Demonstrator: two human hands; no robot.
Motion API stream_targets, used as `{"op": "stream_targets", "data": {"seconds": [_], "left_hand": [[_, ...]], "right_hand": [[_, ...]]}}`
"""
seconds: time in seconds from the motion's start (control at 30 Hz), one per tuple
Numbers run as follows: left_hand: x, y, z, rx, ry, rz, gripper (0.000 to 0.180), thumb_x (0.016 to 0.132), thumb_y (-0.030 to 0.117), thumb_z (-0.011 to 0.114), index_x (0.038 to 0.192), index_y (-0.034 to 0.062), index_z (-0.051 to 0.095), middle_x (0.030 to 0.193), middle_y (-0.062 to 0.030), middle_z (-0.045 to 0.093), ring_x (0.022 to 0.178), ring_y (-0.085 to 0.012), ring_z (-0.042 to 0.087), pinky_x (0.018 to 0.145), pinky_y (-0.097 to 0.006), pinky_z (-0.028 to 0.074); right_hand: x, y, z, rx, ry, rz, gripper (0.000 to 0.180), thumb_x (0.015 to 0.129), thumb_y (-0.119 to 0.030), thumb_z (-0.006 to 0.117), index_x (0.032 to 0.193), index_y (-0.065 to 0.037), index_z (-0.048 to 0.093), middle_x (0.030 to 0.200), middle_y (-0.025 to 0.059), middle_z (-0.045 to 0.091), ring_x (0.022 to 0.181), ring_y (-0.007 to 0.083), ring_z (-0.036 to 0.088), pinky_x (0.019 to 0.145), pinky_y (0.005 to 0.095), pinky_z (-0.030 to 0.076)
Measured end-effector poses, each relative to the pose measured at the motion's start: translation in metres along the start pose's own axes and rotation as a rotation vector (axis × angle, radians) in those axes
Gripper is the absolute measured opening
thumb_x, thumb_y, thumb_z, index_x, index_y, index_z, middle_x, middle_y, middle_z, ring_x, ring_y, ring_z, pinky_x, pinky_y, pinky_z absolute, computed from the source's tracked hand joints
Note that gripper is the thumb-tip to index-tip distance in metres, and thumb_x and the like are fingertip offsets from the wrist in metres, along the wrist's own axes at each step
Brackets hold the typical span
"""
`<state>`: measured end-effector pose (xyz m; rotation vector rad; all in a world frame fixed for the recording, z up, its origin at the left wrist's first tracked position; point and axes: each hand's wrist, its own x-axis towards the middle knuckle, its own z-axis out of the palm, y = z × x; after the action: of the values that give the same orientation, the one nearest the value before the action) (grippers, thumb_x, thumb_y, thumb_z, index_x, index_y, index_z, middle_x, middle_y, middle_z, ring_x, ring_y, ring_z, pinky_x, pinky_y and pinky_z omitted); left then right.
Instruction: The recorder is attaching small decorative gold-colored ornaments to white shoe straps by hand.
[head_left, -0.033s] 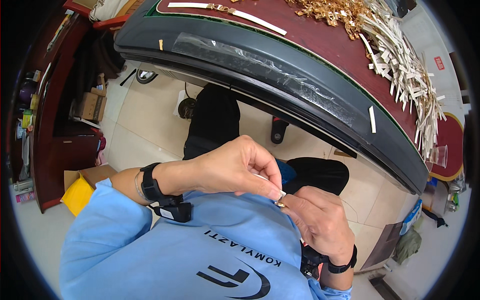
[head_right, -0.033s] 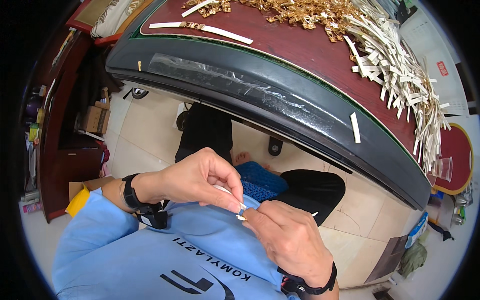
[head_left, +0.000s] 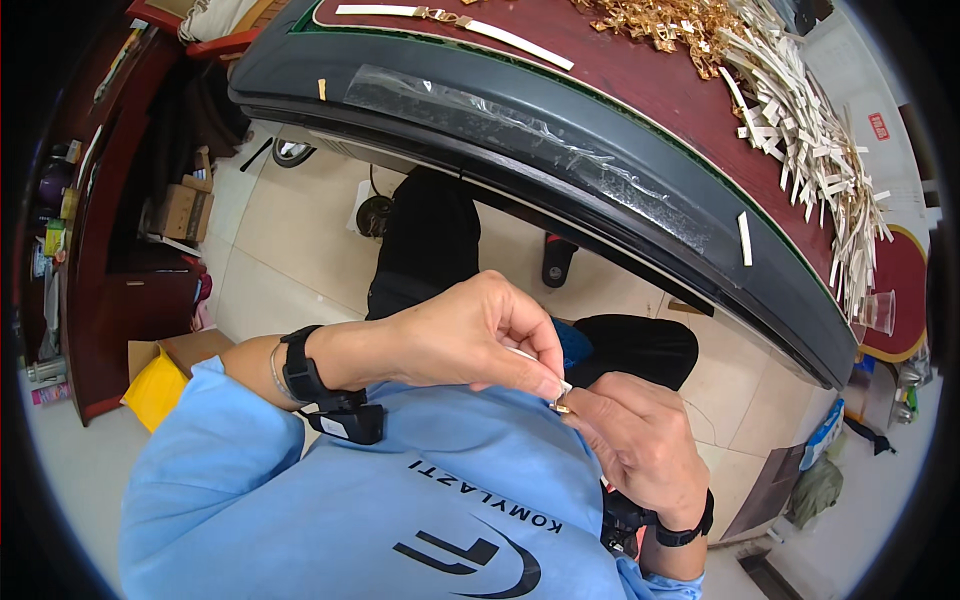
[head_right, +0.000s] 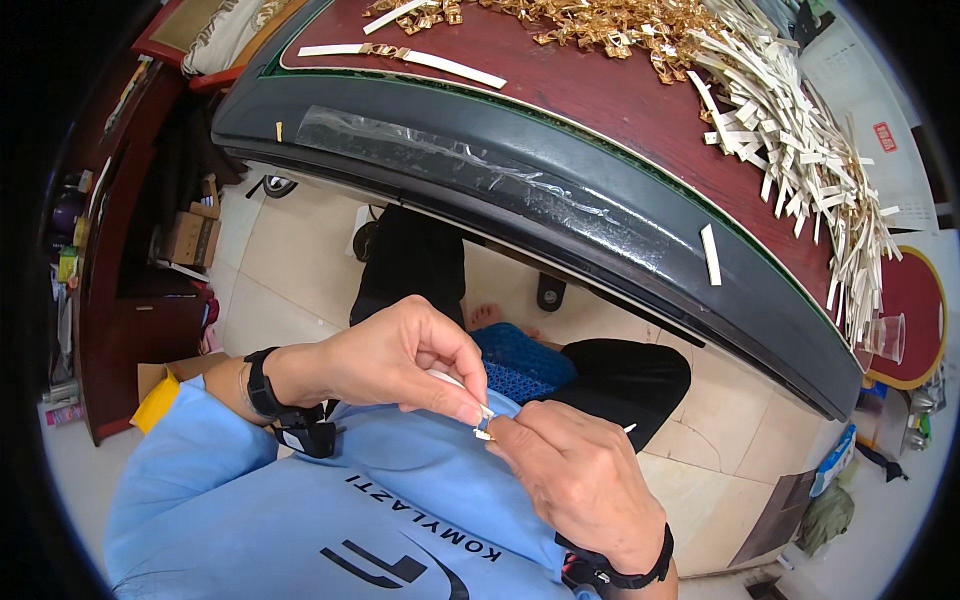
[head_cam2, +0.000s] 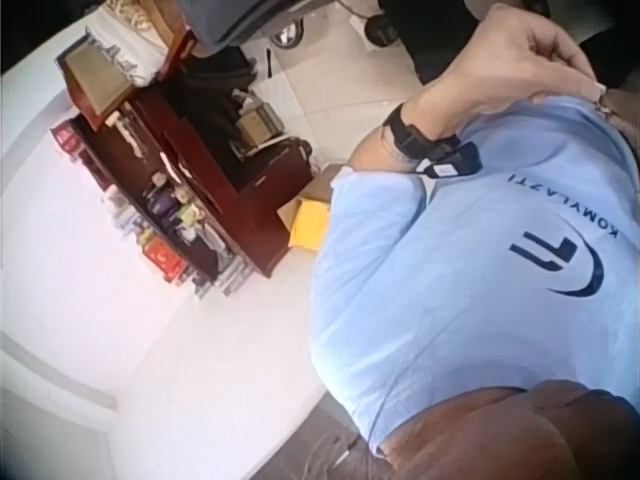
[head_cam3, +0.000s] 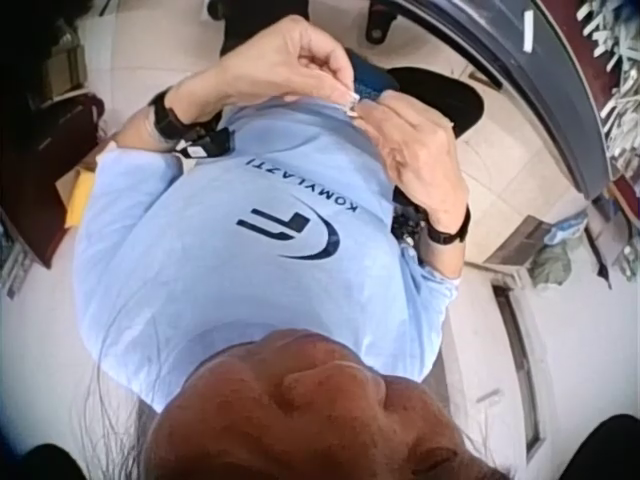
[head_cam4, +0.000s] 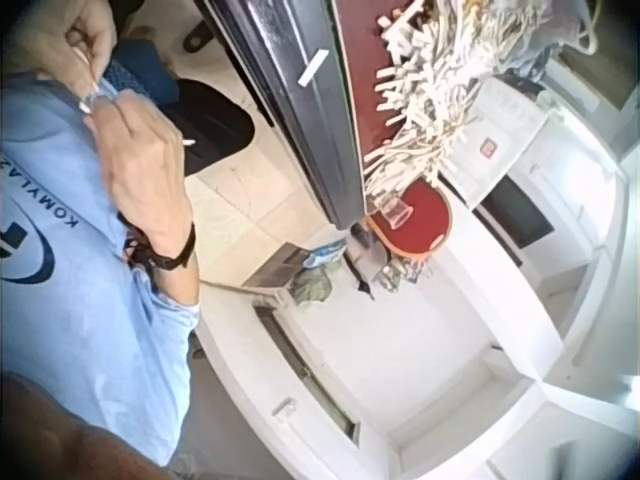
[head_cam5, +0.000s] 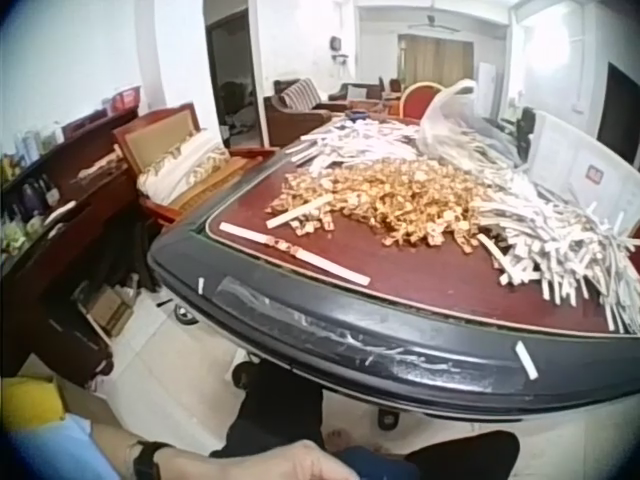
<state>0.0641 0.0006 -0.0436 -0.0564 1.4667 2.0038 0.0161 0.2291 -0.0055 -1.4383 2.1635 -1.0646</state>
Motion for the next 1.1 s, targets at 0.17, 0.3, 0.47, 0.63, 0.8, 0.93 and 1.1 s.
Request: {"op": "stream_targets", "data": {"seconds": [0.17, 0.3, 0.47, 0.63, 0.8, 0.93, 1.1], "left_hand": [[0.003, -0.01, 0.003, 0.138, 0.051, 0.128, 0.01, 0.084, 0.006, 0.074, 0.089, -0.0021, 0.071, 0.081, -0.0045, 0.069, 0.057, -0.004, 0.054, 0.049, -0.019, 0.04], [0.0, -0.004, 0.008, 0.334, 0.067, 0.199, 0.011, 0.089, 0.008, 0.068, 0.093, -0.0018, 0.071, 0.08, -0.0053, 0.066, 0.058, -0.0075, 0.059, 0.057, -0.022, 0.047], [-0.004, -0.001, 0.007, 0.24, 0.008, 0.093, 0.015, 0.092, 0.009, 0.062, 0.099, -0.0028, 0.07, 0.083, -0.0073, 0.065, 0.065, -0.0113, 0.067, 0.06, -0.022, 0.05], [-0.005, -0.006, 0.009, 0.227, 0.003, 0.163, 0.018, 0.094, 0.009, 0.06, 0.103, -0.0038, 0.069, 0.084, -0.0087, 0.065, 0.067, -0.0128, 0.068, 0.059, -0.023, 0.051], [-0.006, -0.005, 0.015, 0.277, 0.086, 0.266, 0.017, 0.089, 0.007, 0.067, 0.102, -0.0032, 0.069, 0.085, -0.0093, 0.066, 0.067, -0.0116, 0.068, 0.058, -0.022, 0.052], [-0.003, -0.005, 0.017, 0.189, 0.144, 0.217, 0.018, 0.087, 0.007, 0.071, 0.102, -0.0027, 0.07, 0.085, -0.009, 0.067, 0.066, -0.0104, 0.067, 0.056, -0.021, 0.051], [-0.002, -0.008, 0.019, 0.084, 0.211, 0.208, 0.018, 0.088, 0.008, 0.069, 0.103, -0.0018, 0.07, 0.086, -0.008, 0.069, 0.062, -0.0087, 0.065, 0.053, -0.02, 0.05]], "right_hand": [[-0.002, 0.0, 0.0, -0.081, -0.025, 0.077, 0.018, 0.075, -0.004, 0.073, 0.091, 0.001, 0.065, 0.07, 0.0097, 0.052, 0.06, 0.0245, 0.056, 0.052, 0.0347, 0.045], [-0.002, 0.001, 0.001, -0.119, -0.029, 0.09, 0.015, 0.077, -0.006, 0.072, 0.088, 0.0, 0.065, 0.069, 0.0093, 0.05, 0.06, 0.0243, 0.055, 0.052, 0.035, 0.045], [0.001, 0.001, 0.002, -0.142, -0.06, 0.084, 0.012, 0.08, -0.008, 0.07, 0.086, -0.001, 0.063, 0.068, 0.0085, 0.048, 0.06, 0.0236, 0.055, 0.052, 0.0355, 0.046], [0.001, 0.001, 0.001, -0.156, -0.069, 0.103, 0.012, 0.08, -0.007, 0.07, 0.087, 0.0, 0.063, 0.068, 0.0091, 0.049, 0.059, 0.0244, 0.056, 0.051, 0.0359, 0.046], [0.002, 0.0, 0.004, -0.098, 0.006, 0.165, 0.014, 0.08, -0.004, 0.071, 0.091, 0.001, 0.064, 0.069, 0.0104, 0.054, 0.059, 0.0267, 0.057, 0.052, 0.0364, 0.047], [0.002, -0.002, 0.01, -0.051, 0.098, 0.256, 0.014, 0.081, -0.002, 0.071, 0.094, 0.001, 0.066, 0.071, 0.012, 0.058, 0.058, 0.0279, 0.059, 0.052, 0.0349, 0.048], [0.0, -0.002, 0.019, 0.027, 0.274, 0.295, 0.016, 0.082, 0.002, 0.071, 0.096, 0.001, 0.067, 0.073, 0.0134, 0.063, 0.057, 0.0255, 0.062, 0.052, 0.0311, 0.048]]}}
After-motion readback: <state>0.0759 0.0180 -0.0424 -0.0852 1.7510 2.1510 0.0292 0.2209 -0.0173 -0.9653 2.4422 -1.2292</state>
